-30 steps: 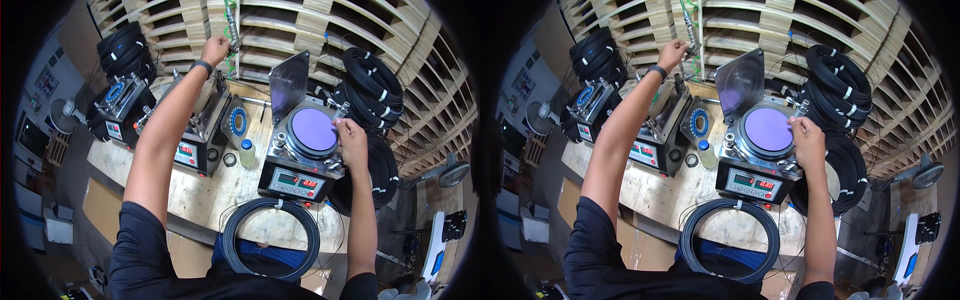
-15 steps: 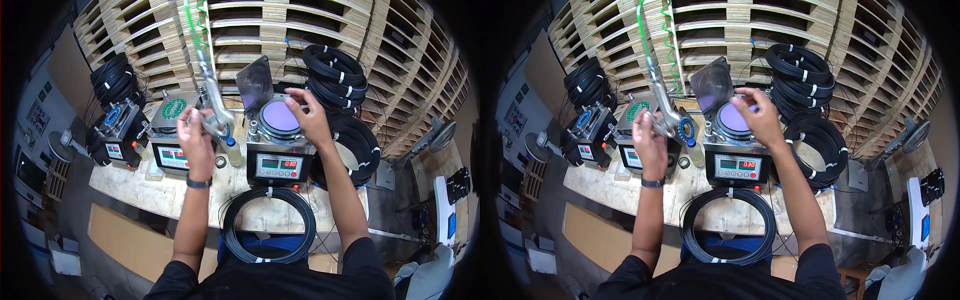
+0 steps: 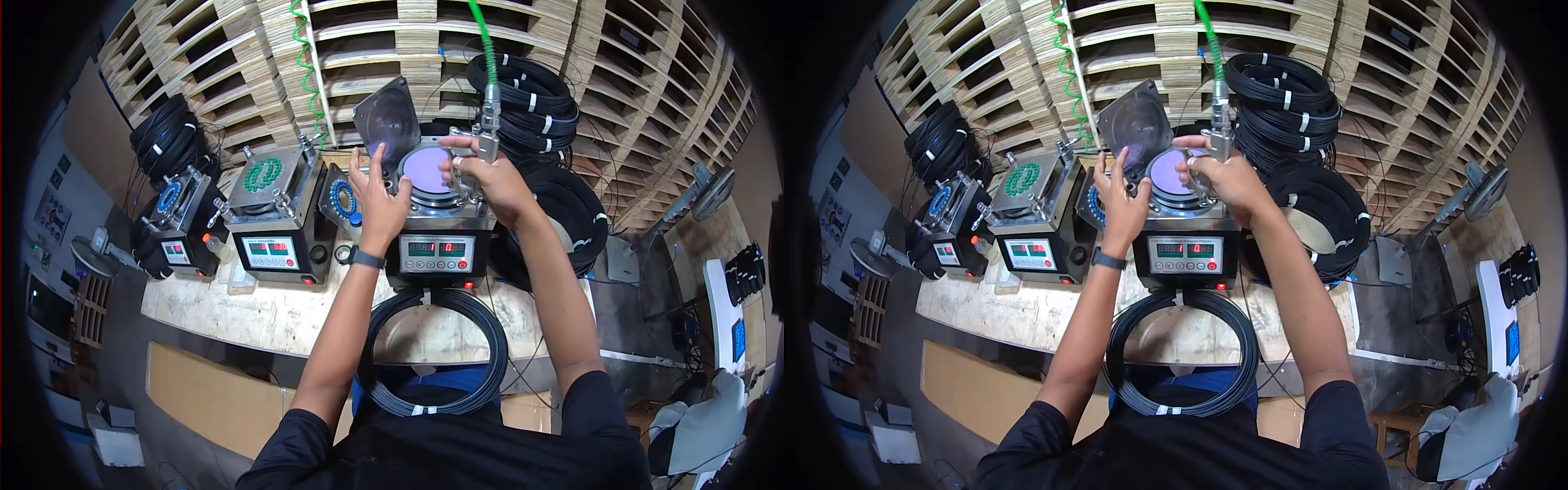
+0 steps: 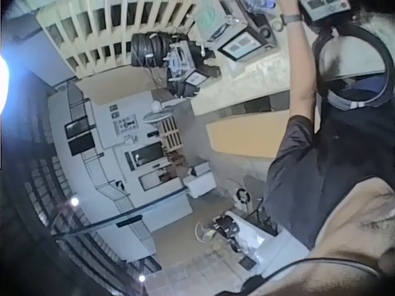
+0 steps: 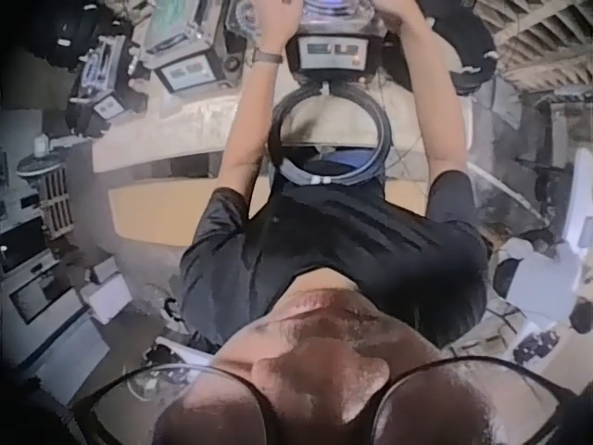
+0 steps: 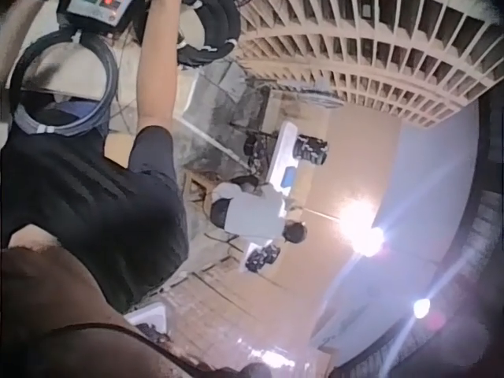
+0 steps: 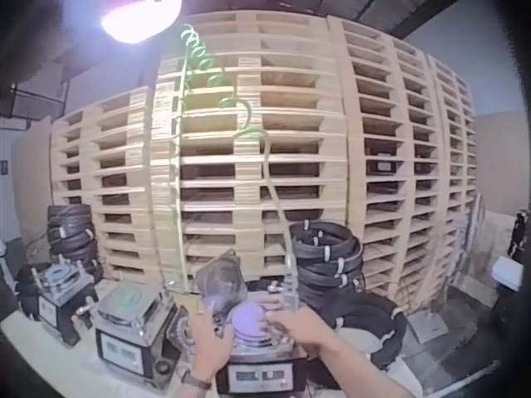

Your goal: The recorder prepares a fiber optic polishing fixture by inserting connectors and then cleans the polishing machine surface with an air duster.

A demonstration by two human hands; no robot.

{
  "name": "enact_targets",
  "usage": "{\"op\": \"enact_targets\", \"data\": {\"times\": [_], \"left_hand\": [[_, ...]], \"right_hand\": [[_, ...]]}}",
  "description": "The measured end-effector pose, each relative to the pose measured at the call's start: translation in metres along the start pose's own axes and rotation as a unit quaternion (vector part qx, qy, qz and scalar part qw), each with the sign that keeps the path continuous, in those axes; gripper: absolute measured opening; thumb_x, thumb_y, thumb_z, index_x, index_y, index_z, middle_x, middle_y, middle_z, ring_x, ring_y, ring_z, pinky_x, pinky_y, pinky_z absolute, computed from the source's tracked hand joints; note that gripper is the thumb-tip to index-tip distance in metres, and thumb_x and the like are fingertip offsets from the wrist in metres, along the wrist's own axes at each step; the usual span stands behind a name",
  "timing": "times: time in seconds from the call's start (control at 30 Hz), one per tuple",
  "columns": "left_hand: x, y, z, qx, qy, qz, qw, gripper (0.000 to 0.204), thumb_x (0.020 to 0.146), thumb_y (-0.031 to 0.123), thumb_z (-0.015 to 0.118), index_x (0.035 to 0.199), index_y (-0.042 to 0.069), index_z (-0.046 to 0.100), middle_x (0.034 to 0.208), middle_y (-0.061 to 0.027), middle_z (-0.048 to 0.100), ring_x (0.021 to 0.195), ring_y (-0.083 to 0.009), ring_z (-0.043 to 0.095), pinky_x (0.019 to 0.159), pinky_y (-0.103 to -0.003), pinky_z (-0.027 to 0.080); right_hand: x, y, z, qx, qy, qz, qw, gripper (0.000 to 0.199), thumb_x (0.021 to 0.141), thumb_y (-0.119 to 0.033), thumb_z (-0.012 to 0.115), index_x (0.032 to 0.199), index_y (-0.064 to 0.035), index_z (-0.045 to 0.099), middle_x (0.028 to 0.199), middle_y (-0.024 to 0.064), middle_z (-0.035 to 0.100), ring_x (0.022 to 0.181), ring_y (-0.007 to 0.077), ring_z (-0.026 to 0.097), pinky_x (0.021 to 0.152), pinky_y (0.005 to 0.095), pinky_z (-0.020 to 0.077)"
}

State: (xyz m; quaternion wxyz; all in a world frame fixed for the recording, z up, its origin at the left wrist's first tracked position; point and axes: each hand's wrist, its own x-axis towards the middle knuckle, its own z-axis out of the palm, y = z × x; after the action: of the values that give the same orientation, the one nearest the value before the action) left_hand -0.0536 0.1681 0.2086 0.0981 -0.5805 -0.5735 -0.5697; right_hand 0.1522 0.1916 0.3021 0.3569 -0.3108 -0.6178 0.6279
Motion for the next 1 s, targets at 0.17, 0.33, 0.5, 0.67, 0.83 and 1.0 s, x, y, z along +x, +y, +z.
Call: {"op": "enact_targets", "data": {"times": [0.17, 0.33, 0.5, 0.67, 0.83, 1.0], "left_hand": [[0.007, -0.027, 0.023, -0.184, -0.082, -0.118, 0.972, 0.065, 0.082, 0.011, 0.067, 0.144, 0.001, 0.048, 0.141, -0.0215, 0.051, 0.134, -0.0363, 0.049, 0.113, -0.041, 0.039], [0.006, -0.027, 0.024, -0.152, -0.099, -0.124, 0.976, 0.06, 0.082, 0.01, 0.067, 0.139, 0.0, 0.051, 0.136, -0.0201, 0.056, 0.129, -0.0342, 0.054, 0.11, -0.039, 0.042], [0.004, -0.025, 0.022, -0.155, -0.096, -0.129, 0.975, 0.059, 0.082, 0.009, 0.066, 0.139, -0.001, 0.052, 0.135, -0.02, 0.056, 0.127, -0.0344, 0.056, 0.109, -0.039, 0.043], [0.004, -0.025, 0.019, -0.157, -0.089, -0.119, 0.976, 0.058, 0.081, 0.007, 0.065, 0.137, -0.001, 0.052, 0.131, -0.0195, 0.057, 0.122, -0.0343, 0.058, 0.107, -0.039, 0.045], [0.005, -0.025, 0.021, -0.149, -0.091, -0.113, 0.978, 0.058, 0.081, 0.007, 0.065, 0.137, -0.002, 0.052, 0.131, -0.0194, 0.056, 0.123, -0.034, 0.057, 0.108, -0.038, 0.044], [0.004, -0.027, 0.02, -0.147, -0.093, -0.115, 0.978, 0.059, 0.08, 0.007, 0.065, 0.137, -0.003, 0.052, 0.133, -0.0198, 0.055, 0.126, -0.0343, 0.054, 0.11, -0.038, 0.042]], "right_hand": [[0.013, 0.017, 0.007, 0.049, 0.098, -0.103, 0.989, 0.03, 0.088, 0.002, 0.057, 0.117, -0.0033, 0.065, 0.109, 0.0109, 0.069, 0.102, 0.0203, 0.069, 0.09, 0.0351, 0.057], [0.039, 0.051, 0.022, 0.16, 0.1, -0.148, 0.971, 0.014, 0.084, 0.005, 0.057, 0.093, -0.0048, 0.06, 0.1, 0.0091, 0.066, 0.093, 0.0201, 0.066, 0.087, 0.0346, 0.057], [0.054, 0.061, 0.043, 0.22, 0.115, -0.153, 0.956, 0.012, 0.084, 0.006, 0.056, 0.087, -0.0056, 0.058, 0.098, 0.0096, 0.063, 0.09, 0.0188, 0.063, 0.084, 0.0391, 0.0592], [0.069, 0.055, 0.052, 0.264, 0.13, -0.17, 0.94, 0.012, 0.081, 0.007, 0.053, 0.086, -0.0036, 0.056, 0.093, 0.0095, 0.058, 0.086, 0.0193, 0.06, 0.082, 0.0456, 0.0612], [0.092, 0.062, 0.046, 0.293, 0.186, -0.164, 0.923, 0.018, 0.078, 0.011, 0.052, 0.087, -0.0038, 0.056, 0.089, 0.0081, 0.056, 0.084, 0.0192, 0.059, 0.079, 0.0459, 0.0622], [0.114, 0.067, 0.04, 0.277, 0.241, -0.169, 0.915, 0.02, 0.077, 0.012, 0.052, 0.089, -0.004, 0.056, 0.087, 0.0083, 0.058, 0.079, 0.0193, 0.06, 0.075, 0.0439, 0.0625]]}}
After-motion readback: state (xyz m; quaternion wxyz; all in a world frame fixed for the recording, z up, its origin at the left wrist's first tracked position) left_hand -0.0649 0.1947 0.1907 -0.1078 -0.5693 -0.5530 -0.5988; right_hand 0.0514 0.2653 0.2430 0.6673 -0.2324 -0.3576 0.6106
